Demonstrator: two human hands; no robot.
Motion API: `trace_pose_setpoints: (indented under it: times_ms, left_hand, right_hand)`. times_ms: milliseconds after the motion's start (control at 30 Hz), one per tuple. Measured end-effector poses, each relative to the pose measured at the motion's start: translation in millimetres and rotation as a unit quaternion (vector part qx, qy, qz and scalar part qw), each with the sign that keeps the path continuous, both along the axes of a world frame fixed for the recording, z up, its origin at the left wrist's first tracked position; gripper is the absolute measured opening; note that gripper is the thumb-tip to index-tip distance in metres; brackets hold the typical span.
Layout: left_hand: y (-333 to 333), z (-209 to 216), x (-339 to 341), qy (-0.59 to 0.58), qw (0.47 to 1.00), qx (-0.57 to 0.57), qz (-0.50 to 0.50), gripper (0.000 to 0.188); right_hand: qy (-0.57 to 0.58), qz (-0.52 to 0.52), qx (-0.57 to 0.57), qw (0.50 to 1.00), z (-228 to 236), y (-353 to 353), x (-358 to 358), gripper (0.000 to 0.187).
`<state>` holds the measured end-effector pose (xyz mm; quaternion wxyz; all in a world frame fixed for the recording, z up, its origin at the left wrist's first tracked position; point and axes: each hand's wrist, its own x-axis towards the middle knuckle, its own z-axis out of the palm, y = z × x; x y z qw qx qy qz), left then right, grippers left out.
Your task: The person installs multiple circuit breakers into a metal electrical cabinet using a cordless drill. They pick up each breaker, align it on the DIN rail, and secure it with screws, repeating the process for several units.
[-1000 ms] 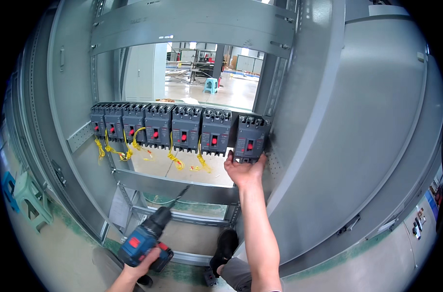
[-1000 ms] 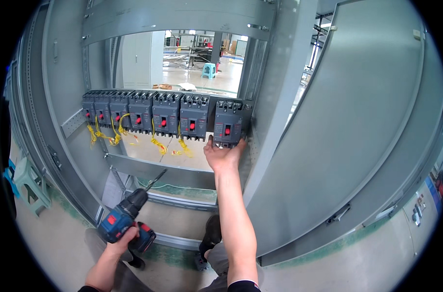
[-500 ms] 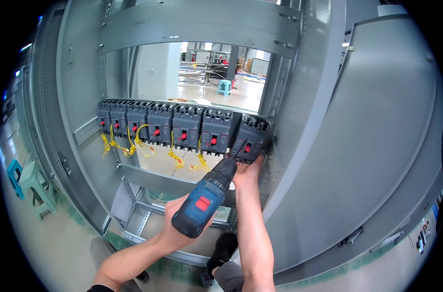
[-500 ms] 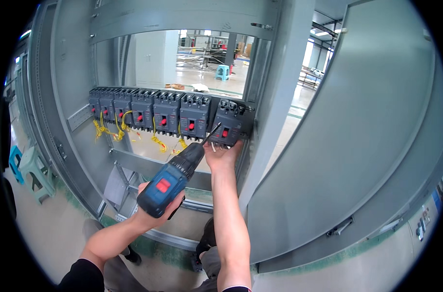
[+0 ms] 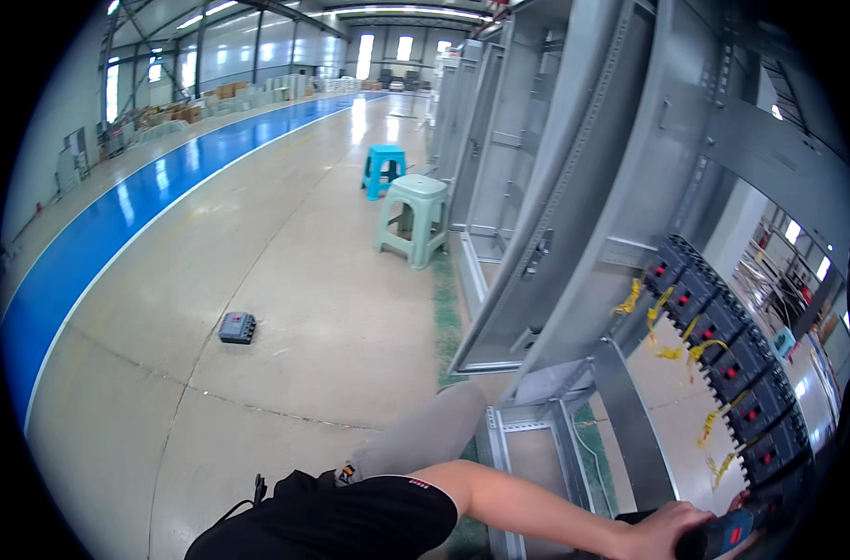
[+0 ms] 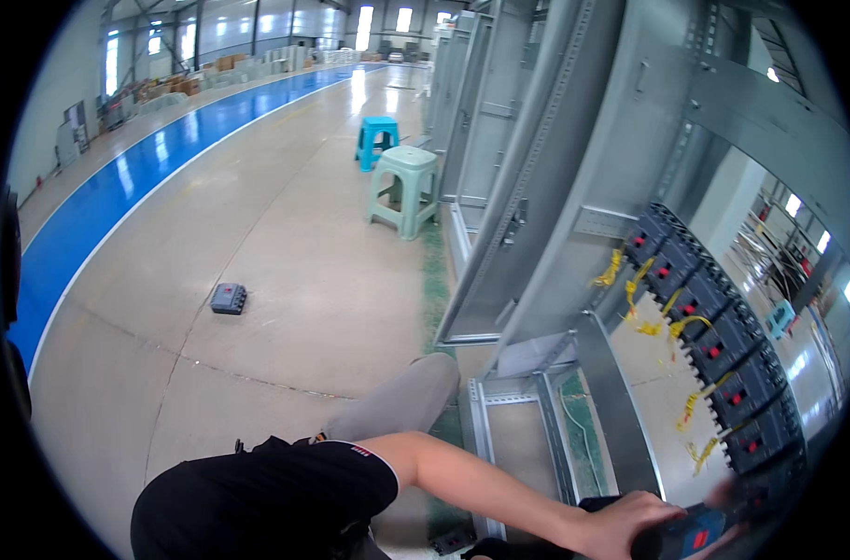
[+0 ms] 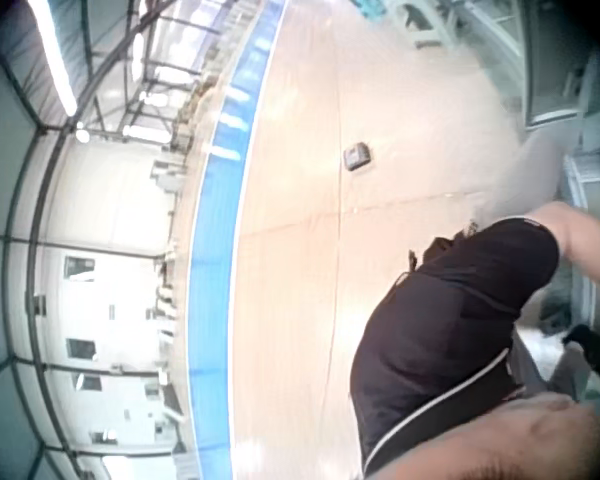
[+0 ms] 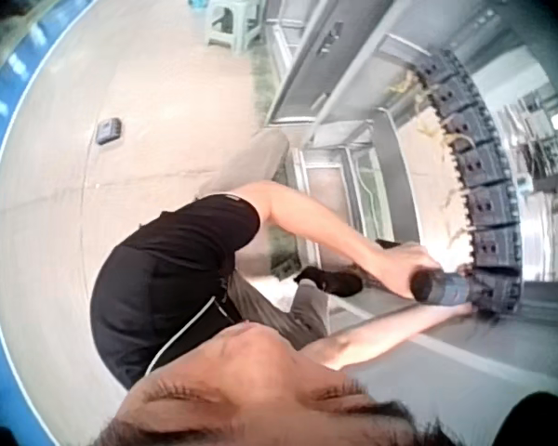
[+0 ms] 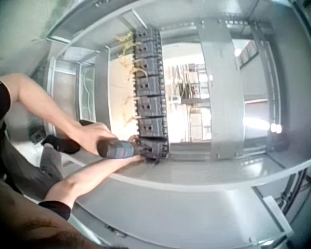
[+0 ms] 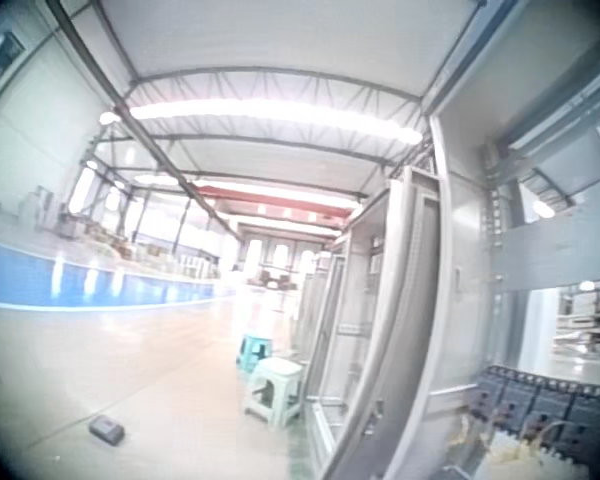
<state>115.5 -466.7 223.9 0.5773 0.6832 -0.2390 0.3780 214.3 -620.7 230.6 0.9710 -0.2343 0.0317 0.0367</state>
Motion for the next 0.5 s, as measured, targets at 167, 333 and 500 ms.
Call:
trace_pose_setpoints:
  times_ms: [167, 333, 500]
  left_hand:
    - [0, -10, 12, 0.003, 1.000, 0.001, 0.024, 0.034]
    - [6, 0, 3, 0.015, 0.999, 0.009, 0.027, 0.040]
    - [18, -5, -5, 0.006, 0.998, 0.001, 0.061, 0.042]
  right_hand:
    - [0.009, 0.029, -0.011, 0.999, -3, 20, 11, 0.062]
    - [0.008, 0.059, 0.003, 0.998, -6, 54, 7, 0.062]
    - [0.004, 0.132, -0.009, 0.991, -2, 105, 2, 0.061]
